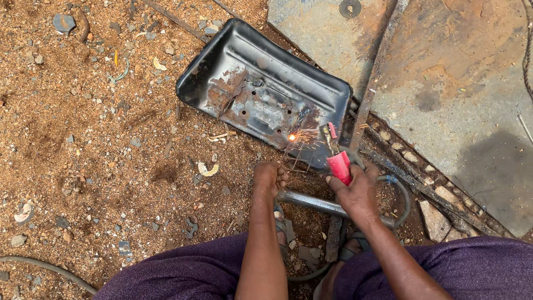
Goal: The person welds a small grid mesh piece onto a rusted metal tray panel, positioning the grid by hand while using a welding rod clamp to apply weld spots along the joints.
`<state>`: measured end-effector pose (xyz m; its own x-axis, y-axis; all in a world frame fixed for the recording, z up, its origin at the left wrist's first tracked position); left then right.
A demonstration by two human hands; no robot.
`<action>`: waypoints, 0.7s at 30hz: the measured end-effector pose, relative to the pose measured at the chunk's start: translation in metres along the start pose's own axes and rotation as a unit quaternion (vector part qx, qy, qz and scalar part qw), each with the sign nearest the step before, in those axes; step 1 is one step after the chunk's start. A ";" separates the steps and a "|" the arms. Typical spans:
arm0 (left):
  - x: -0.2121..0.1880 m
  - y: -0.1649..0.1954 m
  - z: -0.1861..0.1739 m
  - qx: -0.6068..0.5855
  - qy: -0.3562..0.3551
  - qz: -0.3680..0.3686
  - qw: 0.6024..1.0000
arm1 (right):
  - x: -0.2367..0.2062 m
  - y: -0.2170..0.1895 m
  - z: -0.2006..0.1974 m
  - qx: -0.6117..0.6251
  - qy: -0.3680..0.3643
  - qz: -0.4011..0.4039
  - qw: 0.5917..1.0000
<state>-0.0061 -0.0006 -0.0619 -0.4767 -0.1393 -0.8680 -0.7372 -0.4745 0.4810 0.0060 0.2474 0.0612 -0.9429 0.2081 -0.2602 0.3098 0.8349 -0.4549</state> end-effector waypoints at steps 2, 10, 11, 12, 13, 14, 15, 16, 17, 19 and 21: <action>0.000 0.003 -0.001 0.034 0.013 0.025 0.999 | 0.000 0.002 0.009 -0.029 -0.018 0.004 0.999; -0.003 0.008 -0.003 0.048 0.019 0.042 0.998 | 0.000 -0.003 0.014 -0.059 -0.016 -0.028 0.998; -0.004 0.007 -0.003 0.050 0.024 0.032 0.998 | 0.000 0.001 0.017 -0.056 -0.039 -0.002 0.998; -0.005 0.007 -0.003 0.063 0.028 0.024 0.997 | 0.000 0.005 0.021 -0.053 -0.062 0.025 0.996; -0.006 0.008 -0.002 0.075 0.033 0.017 0.996 | 0.000 0.003 0.020 -0.054 -0.061 0.020 0.996; -0.007 0.008 -0.002 0.088 0.036 0.010 0.995 | 0.001 0.002 0.020 -0.055 -0.059 0.015 0.997; -0.008 0.008 -0.001 0.071 0.032 0.008 0.997 | 0.001 0.001 0.019 -0.055 -0.058 0.011 0.997; -0.008 0.007 -0.001 0.054 0.028 0.006 0.998 | 0.001 0.000 0.019 -0.053 -0.058 0.009 0.997; -0.008 0.006 -0.001 0.037 0.024 0.004 0.999 | 0.001 0.001 0.019 -0.051 -0.057 0.008 0.997; -0.005 0.002 -0.002 0.000 0.015 -0.007 1.000 | 0.001 0.004 0.021 -0.045 -0.060 0.011 0.997; 0.000 -0.002 -0.001 -0.044 -0.008 -0.020 0.999 | 0.002 0.009 0.025 -0.039 -0.066 0.019 0.997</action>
<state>-0.0041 -0.0002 -0.0629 -0.4557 -0.1050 -0.8839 -0.7108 -0.5549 0.4324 0.0103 0.2424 0.0358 -0.9047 0.1753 -0.3883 0.3296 0.8655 -0.3772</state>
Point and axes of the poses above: each hand's wrist, its own x-axis towards the middle knuckle, its own z-axis out of the palm, y = z × x, the point moved 9 cm from there along x, towards the middle knuckle, and after that the axes turned 11 degrees about -x, right-handed, at the moved point
